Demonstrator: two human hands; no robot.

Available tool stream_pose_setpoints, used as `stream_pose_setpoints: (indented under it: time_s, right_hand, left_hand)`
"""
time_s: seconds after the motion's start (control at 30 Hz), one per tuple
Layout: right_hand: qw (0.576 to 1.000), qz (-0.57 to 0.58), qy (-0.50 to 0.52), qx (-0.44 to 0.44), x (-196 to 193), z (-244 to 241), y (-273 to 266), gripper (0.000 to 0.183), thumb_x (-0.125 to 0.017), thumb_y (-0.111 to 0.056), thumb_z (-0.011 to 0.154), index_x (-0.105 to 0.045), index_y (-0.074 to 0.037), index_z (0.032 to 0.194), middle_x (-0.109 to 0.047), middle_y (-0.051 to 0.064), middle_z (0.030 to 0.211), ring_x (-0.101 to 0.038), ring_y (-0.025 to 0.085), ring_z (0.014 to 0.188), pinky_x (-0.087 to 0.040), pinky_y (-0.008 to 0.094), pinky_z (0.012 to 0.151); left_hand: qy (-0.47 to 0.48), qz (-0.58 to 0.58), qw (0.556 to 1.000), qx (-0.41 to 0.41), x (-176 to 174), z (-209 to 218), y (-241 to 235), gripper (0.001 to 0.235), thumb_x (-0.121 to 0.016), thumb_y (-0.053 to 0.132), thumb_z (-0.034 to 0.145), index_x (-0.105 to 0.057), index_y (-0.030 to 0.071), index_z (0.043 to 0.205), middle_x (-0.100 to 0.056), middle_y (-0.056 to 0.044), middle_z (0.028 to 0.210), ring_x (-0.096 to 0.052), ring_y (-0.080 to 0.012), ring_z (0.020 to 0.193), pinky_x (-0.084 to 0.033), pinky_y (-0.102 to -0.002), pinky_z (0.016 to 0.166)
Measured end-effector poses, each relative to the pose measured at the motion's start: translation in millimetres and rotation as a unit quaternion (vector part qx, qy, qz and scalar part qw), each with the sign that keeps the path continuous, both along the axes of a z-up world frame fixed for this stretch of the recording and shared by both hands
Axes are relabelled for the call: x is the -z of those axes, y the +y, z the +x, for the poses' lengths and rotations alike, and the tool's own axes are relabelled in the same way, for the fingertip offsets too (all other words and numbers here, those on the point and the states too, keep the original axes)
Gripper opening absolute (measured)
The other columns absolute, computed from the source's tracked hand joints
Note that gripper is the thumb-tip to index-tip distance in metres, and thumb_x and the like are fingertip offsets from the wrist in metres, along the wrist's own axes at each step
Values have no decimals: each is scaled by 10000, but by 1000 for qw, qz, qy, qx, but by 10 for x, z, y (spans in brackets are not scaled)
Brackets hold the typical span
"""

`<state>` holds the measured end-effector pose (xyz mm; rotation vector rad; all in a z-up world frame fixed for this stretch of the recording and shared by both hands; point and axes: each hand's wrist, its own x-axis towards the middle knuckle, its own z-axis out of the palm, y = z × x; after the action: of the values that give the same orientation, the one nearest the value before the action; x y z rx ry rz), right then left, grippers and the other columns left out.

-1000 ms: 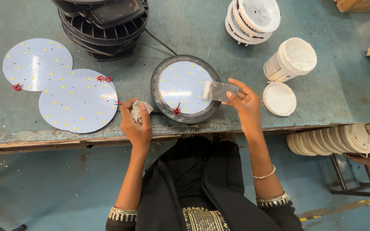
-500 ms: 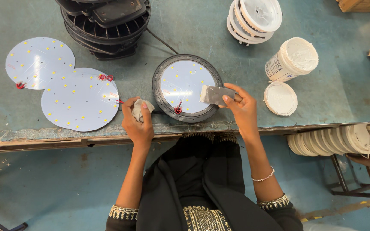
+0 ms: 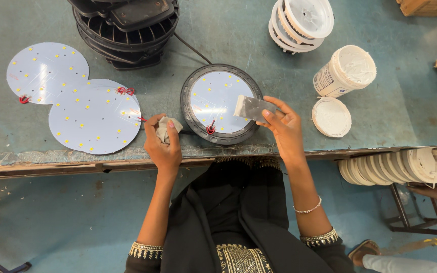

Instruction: The person applies a white thermal paste onto a metal light fixture base, then places an LED board onto the paste and wipes the edges with a cloth.

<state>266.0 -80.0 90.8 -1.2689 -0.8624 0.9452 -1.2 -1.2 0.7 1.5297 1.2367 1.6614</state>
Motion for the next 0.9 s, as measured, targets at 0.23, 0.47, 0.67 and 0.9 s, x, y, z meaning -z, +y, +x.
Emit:
stream_pose_setpoints:
  time_s: [0.23, 0.47, 0.67, 0.9]
  right_hand:
    - [996, 50, 47, 52, -45, 197, 42, 403, -682, -25, 955, -579, 34, 1339, -734, 121, 1111, -723, 177, 955, -613, 352, 865]
    - [966, 140, -1, 218, -195, 950, -236, 249, -662, 5, 990, -559, -13, 1216, -660, 88, 1140, -669, 155, 1010, -637, 372, 893]
    - [905, 206, -134, 347, -131, 1632, -432, 151, -649, 1, 1028, -561, -5, 1150, -652, 91, 1092, -657, 136, 981, -623, 367, 945]
    - [860, 210, -307, 350, 11, 1730, -402, 62, -591, 31, 1056, -542, 26, 1094, -711, 184, 1164, -670, 165, 1072, -520, 300, 977]
  left_hand:
    - [-1, 0, 1000, 3, 2, -6, 4, 259, -641, 181, 1046, -605, -5, 1224, -705, -143, 1066, -700, -224, 913, -555, -340, 825]
    - [15, 13, 1000, -1, 10, -23, -14, 255, -643, 152, 1065, -597, -26, 1243, -683, -162, 1084, -677, -249, 954, -546, -357, 886]
    - [-4, 18, 1000, 10, 15, -23, -7, 247, -631, 111, 1071, -580, -45, 1256, -674, -175, 1123, -667, -250, 989, -537, -341, 904]
    - [-2, 22, 1000, 14, 20, -21, 0, 250, -634, 116, 1080, -572, -52, 1254, -673, -183, 1133, -667, -242, 999, -538, -336, 902]
